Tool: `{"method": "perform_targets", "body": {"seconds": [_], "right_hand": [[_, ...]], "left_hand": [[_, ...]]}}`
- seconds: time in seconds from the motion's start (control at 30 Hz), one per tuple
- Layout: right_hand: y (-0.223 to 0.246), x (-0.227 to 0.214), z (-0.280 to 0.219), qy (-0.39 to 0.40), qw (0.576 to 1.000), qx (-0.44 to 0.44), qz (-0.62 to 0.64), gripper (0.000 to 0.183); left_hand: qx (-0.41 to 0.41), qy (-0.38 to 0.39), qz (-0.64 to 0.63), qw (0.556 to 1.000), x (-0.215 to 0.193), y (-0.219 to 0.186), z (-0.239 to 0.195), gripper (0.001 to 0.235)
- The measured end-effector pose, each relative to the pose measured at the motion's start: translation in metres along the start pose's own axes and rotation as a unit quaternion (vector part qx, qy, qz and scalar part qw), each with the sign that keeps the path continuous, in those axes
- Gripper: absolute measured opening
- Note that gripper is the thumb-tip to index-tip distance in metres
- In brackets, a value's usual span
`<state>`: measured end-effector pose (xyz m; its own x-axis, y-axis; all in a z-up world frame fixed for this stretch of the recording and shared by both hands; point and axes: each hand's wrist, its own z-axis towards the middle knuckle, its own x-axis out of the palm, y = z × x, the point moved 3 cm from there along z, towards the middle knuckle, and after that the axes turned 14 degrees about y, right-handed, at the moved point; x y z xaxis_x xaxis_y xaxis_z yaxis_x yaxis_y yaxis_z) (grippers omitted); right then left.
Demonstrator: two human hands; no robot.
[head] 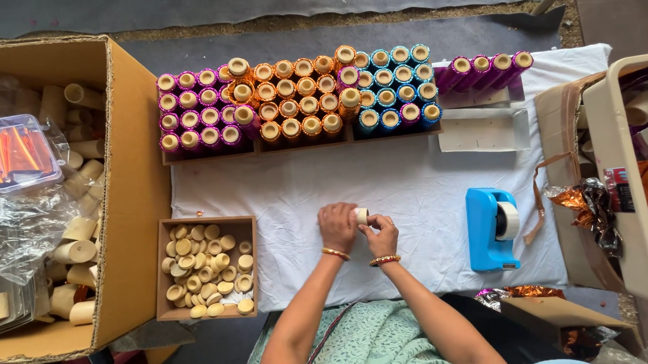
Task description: The person picks up small wooden cylinders from a box and wipes them with a cloth. They then select a sheet of shiny metallic foil, wrap it around a cylinder, and secure it with tape. The wrapped cylinders are placed into a tray alongside other finished items.
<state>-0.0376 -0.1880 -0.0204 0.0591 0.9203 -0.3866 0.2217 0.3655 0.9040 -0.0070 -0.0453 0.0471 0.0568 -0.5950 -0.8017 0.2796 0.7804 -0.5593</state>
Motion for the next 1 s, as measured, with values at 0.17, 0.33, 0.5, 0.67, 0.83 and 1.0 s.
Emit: {"method": "perform_targets", "body": {"seconds": [0.17,0.33,0.5,0.67,0.83,1.0], "right_hand": [[0.030,-0.011,0.009,0.021,0.975,-0.183,-0.124,0.015],[0.069,-0.018,-0.004,0.029,0.908,-0.355,-0.219,0.017],[0.075,-0.014,-0.022,0.019,0.957,-0.218,-0.190,0.030],[0.040,-0.006,-0.006,0.009,0.983,-0.149,-0.102,0.017],[0.042,-0.009,0.025,-0.013,0.958,-0.234,-0.164,0.017],[0.025,-0.015,0.034,-0.034,0.990,-0.125,-0.059,0.025]], "left_hand": [[0.025,0.038,-0.101,0.994,0.004,-0.017,0.027,0.030],[-0.037,0.192,-0.130,0.972,0.037,0.044,0.026,0.037],[-0.039,0.115,-0.085,0.989,0.035,0.058,-0.010,0.034],[-0.025,0.031,-0.087,0.995,0.003,-0.006,0.000,0.031],[0.061,0.042,-0.297,0.952,-0.006,-0.018,0.035,0.034],[0.127,0.089,-0.214,0.964,0.000,-0.001,0.034,0.027]]}}
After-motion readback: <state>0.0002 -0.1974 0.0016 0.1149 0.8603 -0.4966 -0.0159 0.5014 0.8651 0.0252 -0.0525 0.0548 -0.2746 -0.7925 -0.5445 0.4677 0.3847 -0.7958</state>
